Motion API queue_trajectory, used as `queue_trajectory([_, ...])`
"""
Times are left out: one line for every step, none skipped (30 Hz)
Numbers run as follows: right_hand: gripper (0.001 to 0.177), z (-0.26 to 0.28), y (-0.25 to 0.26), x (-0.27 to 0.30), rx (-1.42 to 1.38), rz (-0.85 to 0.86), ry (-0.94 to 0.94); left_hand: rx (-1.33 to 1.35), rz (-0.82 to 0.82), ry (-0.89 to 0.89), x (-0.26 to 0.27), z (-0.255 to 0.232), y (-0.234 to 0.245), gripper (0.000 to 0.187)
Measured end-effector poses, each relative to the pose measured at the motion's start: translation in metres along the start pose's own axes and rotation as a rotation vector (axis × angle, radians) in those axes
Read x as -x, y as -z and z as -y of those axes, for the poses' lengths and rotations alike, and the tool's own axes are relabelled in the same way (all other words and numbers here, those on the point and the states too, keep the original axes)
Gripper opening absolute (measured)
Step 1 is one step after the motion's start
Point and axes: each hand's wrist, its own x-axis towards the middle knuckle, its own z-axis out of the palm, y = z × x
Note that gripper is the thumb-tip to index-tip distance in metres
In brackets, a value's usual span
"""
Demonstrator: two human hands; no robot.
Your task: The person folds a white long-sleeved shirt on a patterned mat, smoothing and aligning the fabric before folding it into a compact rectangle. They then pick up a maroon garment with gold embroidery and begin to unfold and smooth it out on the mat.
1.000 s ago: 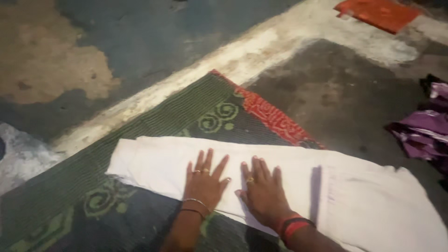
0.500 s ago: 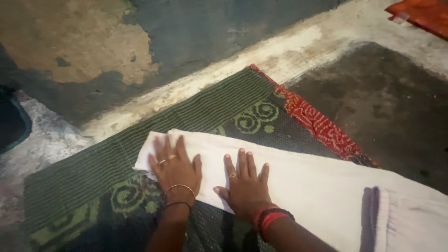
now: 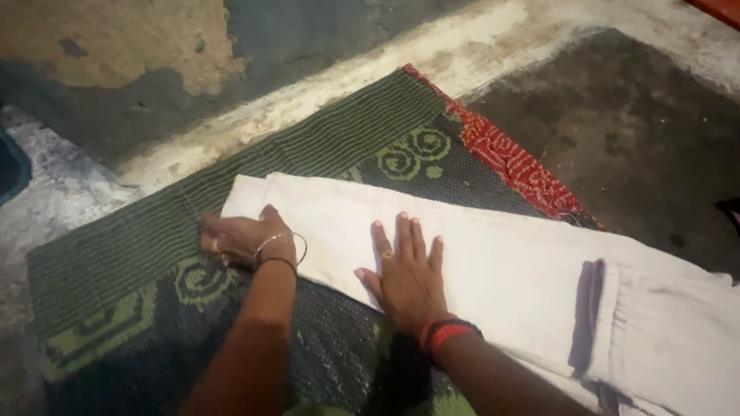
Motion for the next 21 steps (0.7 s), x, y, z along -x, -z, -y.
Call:
queue_trajectory([0.079, -0.001, -0.002, 0.003, 0.007, -0.017, -0.007, 0.031, -0.045, 0.033, -0.001, -0.001, -0.001, 0.097])
queue_trajectory([0.078, -0.001, -0.003, 0.006, 0.014, -0.034, -0.014, 0.063, -0.091, 0.065, -0.002, -0.001, -0.005, 0.098])
queue_trajectory([0.077, -0.001, -0.004, 0.008, 0.020, -0.049, -0.022, 0.092, -0.137, 0.097, -0.002, 0.000, -0.008, 0.099])
queue_trajectory([0.078, 0.000, -0.005, 0.009, 0.019, -0.036, -0.019, 0.102, -0.098, 0.140, -0.004, 0.005, -0.011, 0.094])
queue_trajectory([0.078, -0.001, -0.004, 0.008, 0.025, -0.028, -0.016, 0.120, -0.054, 0.185, -0.003, 0.009, -0.017, 0.089])
queue_trajectory([0.079, -0.002, -0.003, 0.006, 0.030, -0.020, -0.012, 0.137, -0.011, 0.230, -0.004, 0.013, -0.023, 0.085])
queue_trajectory([0.080, -0.003, 0.000, 0.005, 0.033, 0.015, -0.017, 0.272, -0.028, 0.217, -0.004, 0.017, -0.029, 0.086])
queue_trajectory([0.081, -0.005, 0.002, 0.004, 0.036, 0.051, -0.022, 0.407, -0.046, 0.203, -0.003, 0.021, -0.036, 0.088])
queue_trajectory([0.082, -0.005, 0.003, 0.003, 0.035, 0.086, -0.025, 0.541, -0.067, 0.187, -0.006, 0.024, -0.039, 0.090])
queue_trajectory([0.083, -0.007, 0.005, 0.000, 0.044, 0.132, -0.024, 0.611, -0.032, 0.227, -0.007, 0.027, -0.043, 0.084])
queue_trajectory([0.085, -0.012, 0.006, -0.001, 0.053, 0.180, -0.026, 0.677, 0.006, 0.266, -0.005, 0.032, -0.046, 0.077])
queue_trajectory([0.086, -0.017, 0.006, 0.000, 0.062, 0.228, -0.028, 0.744, 0.045, 0.306, -0.003, 0.036, -0.046, 0.071])
queue_trajectory([0.081, -0.024, 0.006, 0.002, -0.021, 0.174, -0.005, 0.704, 0.066, 0.218, -0.002, 0.037, -0.044, 0.067])
queue_trajectory([0.075, -0.032, 0.007, 0.005, -0.103, 0.120, 0.018, 0.664, 0.086, 0.130, 0.001, 0.039, -0.040, 0.063])
queue_trajectory([0.070, -0.041, 0.007, 0.005, -0.183, 0.058, 0.042, 0.630, 0.108, 0.038, 0.004, 0.036, -0.037, 0.059])
queue_trajectory([0.063, -0.047, 0.006, 0.006, -0.274, 0.000, 0.013, 0.606, 0.165, -0.064, 0.007, 0.031, -0.033, 0.054])
queue_trajectory([0.056, -0.055, 0.005, 0.011, -0.364, -0.052, -0.021, 0.575, 0.225, -0.163, 0.015, 0.029, -0.028, 0.050])
queue_trajectory([0.051, -0.065, 0.005, 0.016, -0.454, -0.104, -0.054, 0.543, 0.282, -0.262, 0.025, 0.025, -0.023, 0.046])
queue_trajectory([0.050, -0.074, 0.006, 0.019, -0.584, -0.158, -0.171, 0.310, 0.268, -0.439, 0.036, 0.019, -0.020, 0.047])
queue_trajectory([0.049, -0.084, 0.008, 0.023, -0.715, -0.213, -0.288, 0.073, 0.248, -0.611, 0.051, 0.014, -0.017, 0.050])
queue_trajectory([0.049, -0.093, 0.009, 0.029, -0.849, -0.264, -0.405, 0.196, 0.357, -0.783, 0.070, 0.012, -0.013, 0.050])
